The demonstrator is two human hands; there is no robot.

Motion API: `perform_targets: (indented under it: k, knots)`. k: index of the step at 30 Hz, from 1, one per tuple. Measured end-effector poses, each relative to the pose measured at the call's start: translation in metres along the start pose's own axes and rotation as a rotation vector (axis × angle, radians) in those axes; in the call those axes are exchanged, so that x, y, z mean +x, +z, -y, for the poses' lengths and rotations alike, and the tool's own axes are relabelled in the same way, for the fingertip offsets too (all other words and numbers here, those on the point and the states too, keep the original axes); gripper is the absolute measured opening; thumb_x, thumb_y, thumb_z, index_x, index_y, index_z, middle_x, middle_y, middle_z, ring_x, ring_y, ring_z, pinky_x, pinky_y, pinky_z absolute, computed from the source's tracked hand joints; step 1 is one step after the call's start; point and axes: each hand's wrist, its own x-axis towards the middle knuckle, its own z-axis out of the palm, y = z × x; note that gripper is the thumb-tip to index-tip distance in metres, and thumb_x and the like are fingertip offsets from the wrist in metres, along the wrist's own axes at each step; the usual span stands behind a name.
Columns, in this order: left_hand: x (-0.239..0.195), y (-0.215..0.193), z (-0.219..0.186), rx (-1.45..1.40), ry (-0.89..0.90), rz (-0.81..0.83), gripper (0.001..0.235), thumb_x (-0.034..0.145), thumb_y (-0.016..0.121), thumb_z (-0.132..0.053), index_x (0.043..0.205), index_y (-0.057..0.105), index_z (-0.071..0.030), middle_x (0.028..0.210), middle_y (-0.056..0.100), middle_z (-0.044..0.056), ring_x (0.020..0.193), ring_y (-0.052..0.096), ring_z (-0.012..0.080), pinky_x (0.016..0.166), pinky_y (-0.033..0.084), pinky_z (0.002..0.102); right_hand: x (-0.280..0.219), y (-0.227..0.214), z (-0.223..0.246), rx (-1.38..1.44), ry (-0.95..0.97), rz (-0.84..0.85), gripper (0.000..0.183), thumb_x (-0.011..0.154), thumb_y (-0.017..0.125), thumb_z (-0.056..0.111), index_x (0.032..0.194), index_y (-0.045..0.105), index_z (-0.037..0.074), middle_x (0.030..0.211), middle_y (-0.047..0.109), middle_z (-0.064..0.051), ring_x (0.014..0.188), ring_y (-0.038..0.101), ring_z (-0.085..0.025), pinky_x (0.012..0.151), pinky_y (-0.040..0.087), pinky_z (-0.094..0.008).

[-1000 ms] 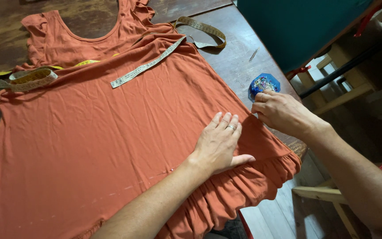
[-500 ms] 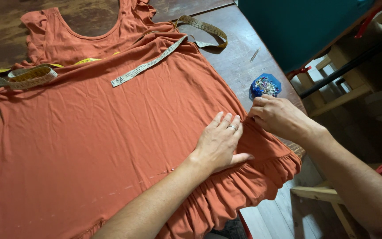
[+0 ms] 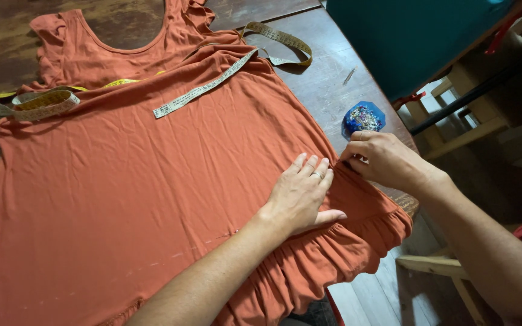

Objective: The person pins the hem of an orange sleeveless top to create a ruffled effect. They use their hands to gather the fabric and secure it with pins from a blue pincushion.

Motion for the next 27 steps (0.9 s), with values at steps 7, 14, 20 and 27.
perform_targets:
  k: [7,14,20,27]
  knots:
    - [0.000,0.003,0.000,-0.006,-0.002,0.025,0.091,0.082,0.045,-0.075,0.134,0.058,-0.002,0.142,0.057,0.021,0.137,0.048,0.0367,0.121,0.021,0.053,0.002,-0.003,0.009,0.093,0.025,-0.008,0.006,0.081,0.070,0.016,0.087,0.070,0.015,0.085,0.065,-0.006,0.088,0.066,-0.027,0.073,0.056,-0.040]
    - [0.001,0.001,0.000,-0.013,0.005,0.048,0.088,0.080,0.052,-0.072,0.130,0.060,0.000,0.142,0.057,0.021,0.136,0.049,0.0368,0.121,0.022,0.053,0.004,0.001,0.013,0.102,-0.029,0.000,0.010,0.079,0.071,0.014,0.089,0.070,0.015,0.085,0.066,-0.008,0.088,0.067,-0.029,0.072,0.057,-0.042]
    - [0.000,0.001,0.000,-0.012,0.004,0.017,0.082,0.077,0.059,-0.069,0.124,0.064,-0.001,0.139,0.059,0.021,0.135,0.050,0.0369,0.120,0.024,0.053,0.002,-0.010,0.025,0.272,0.093,0.001,0.016,0.082,0.073,0.014,0.098,0.072,0.015,0.081,0.073,-0.007,0.076,0.072,-0.026,0.067,0.059,-0.038]
    - [-0.001,0.001,0.000,-0.014,0.003,-0.017,0.092,0.079,0.047,-0.076,0.131,0.060,-0.001,0.139,0.059,0.022,0.136,0.050,0.0365,0.121,0.023,0.053,-0.008,0.011,0.001,0.395,0.291,-0.125,0.034,0.074,0.080,0.013,0.104,0.065,0.012,0.077,0.072,-0.006,0.069,0.071,-0.022,0.059,0.057,-0.036]
